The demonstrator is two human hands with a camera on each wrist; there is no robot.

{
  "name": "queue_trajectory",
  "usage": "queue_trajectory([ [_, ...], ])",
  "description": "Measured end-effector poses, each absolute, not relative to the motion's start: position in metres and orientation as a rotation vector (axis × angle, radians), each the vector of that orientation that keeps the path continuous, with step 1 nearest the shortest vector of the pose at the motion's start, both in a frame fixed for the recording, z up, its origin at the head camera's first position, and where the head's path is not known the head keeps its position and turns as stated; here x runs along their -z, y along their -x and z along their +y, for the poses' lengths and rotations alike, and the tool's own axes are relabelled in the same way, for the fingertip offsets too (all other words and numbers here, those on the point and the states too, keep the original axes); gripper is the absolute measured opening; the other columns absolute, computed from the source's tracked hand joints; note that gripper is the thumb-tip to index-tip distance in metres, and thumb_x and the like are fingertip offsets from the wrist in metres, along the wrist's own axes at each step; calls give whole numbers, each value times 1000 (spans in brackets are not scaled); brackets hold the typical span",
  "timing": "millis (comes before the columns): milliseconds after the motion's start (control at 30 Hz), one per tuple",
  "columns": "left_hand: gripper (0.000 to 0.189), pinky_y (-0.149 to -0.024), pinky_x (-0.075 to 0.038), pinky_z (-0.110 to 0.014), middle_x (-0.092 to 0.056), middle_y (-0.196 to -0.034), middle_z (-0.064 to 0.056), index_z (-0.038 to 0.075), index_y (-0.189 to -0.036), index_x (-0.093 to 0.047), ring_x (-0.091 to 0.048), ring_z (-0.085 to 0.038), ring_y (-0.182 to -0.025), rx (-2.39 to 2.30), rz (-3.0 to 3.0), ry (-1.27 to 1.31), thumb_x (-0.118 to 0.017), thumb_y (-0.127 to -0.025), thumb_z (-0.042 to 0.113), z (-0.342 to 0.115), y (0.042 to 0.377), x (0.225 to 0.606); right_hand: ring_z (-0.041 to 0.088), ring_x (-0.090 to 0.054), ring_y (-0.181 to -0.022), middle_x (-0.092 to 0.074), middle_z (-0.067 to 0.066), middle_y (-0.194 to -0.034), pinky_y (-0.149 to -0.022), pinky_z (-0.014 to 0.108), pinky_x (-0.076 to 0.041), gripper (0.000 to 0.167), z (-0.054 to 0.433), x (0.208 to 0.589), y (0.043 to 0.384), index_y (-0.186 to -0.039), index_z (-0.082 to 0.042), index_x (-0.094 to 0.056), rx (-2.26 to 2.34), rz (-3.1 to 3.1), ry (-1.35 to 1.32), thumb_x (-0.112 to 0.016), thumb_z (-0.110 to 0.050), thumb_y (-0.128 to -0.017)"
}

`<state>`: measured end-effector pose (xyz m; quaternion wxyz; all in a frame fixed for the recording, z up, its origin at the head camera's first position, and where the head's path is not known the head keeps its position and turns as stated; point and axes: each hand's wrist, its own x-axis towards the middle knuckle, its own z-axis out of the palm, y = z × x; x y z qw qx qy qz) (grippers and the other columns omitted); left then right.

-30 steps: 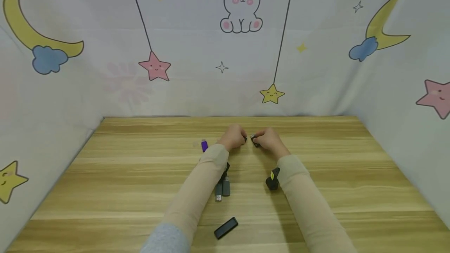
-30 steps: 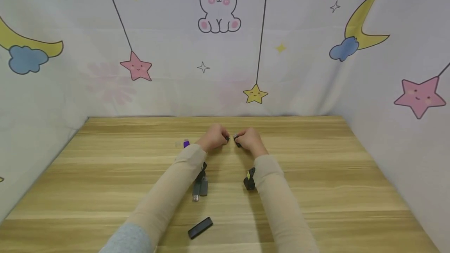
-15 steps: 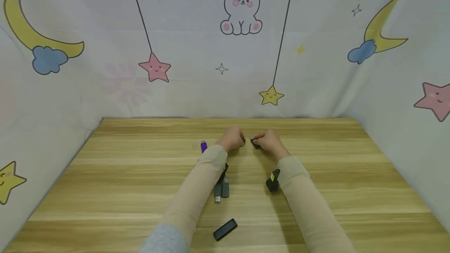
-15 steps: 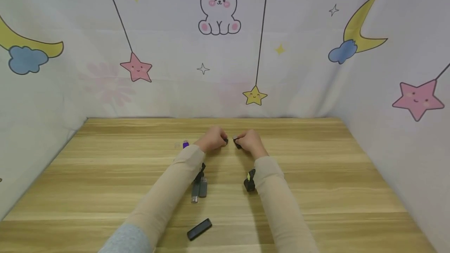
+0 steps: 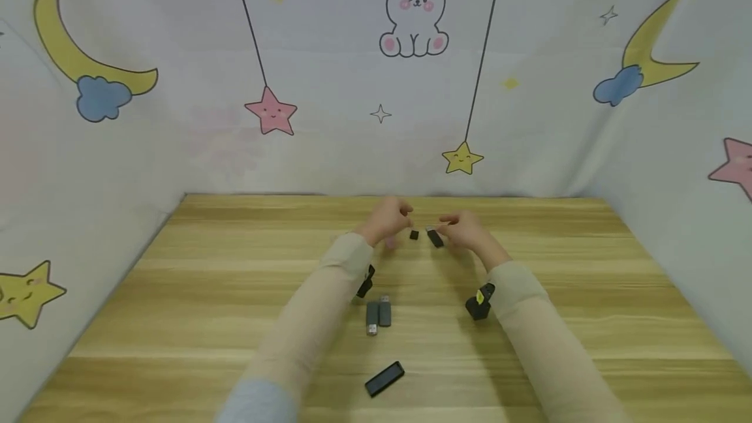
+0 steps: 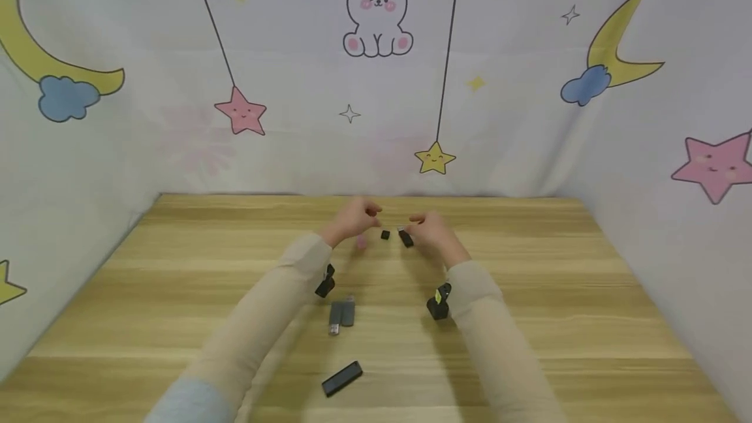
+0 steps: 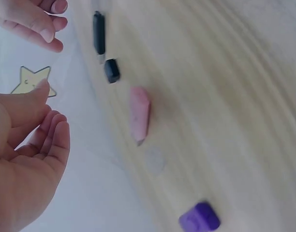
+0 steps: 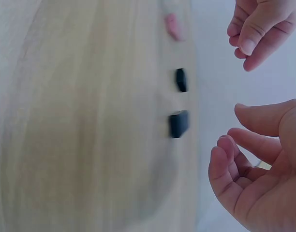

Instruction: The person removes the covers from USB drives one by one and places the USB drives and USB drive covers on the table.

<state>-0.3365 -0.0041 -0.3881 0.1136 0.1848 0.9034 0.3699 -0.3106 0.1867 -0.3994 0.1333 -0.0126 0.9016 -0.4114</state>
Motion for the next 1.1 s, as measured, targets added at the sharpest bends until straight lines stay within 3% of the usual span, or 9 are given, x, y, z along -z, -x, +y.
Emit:
queue_trajectory([
  [233,37,-96,-47,-39,-60,-125,-19,-4,-126,-60,-56,-30,-114,-1088,2711,-628,-65,-92,9,-16,327,359,38,-58,-99,-59,26,-117,-80,46,-54,45,188,379,295,-136,5,-49,1170,2697,228,-55,-18,-98],
  [333,36,-93,-48,-37,-62,-120,-18,-3,-124,-62,-57,-29,-109,-1080,2730,-669,-66,-91,10,-21,320,346,37,-60,-94,-63,21,-107,-73,41,-54,44,185,369,285,-135,4,-52,1133,2733,320,-56,-18,-97],
  [500,35,-85,-49,-33,-62,-111,-14,-2,-124,-62,-57,-25,-100,-1044,2745,-750,-66,-91,11,-29,300,322,23,-62,-78,-65,15,-96,-63,31,-50,43,179,353,264,-132,3,-55,1118,2758,491,-59,-19,-96],
  [600,35,-82,-49,-32,-62,-108,-13,-2,-123,-63,-56,-23,-96,-1021,2739,-816,-66,-92,13,-37,286,312,18,-62,-77,-66,13,-96,-64,32,-50,41,177,347,251,-131,3,-57,1102,2776,591,-60,-18,-96],
  [800,33,-75,-49,-29,-64,-105,-10,-1,-120,-66,-56,-18,-87,-1035,2723,-886,-68,-90,13,-56,254,307,21,-60,-87,-66,12,-103,-71,35,-51,38,178,338,228,-129,1,-59,1079,2791,698,-61,-18,-96],
  [1100,34,-72,-50,-23,-63,-95,-2,4,-116,-69,-57,-13,-84,-1006,2705,-920,-74,-86,19,-78,198,322,14,-59,-86,-64,3,-101,-72,28,-52,34,173,340,192,-124,-3,-64,1234,2791,771,-65,-16,-93],
])
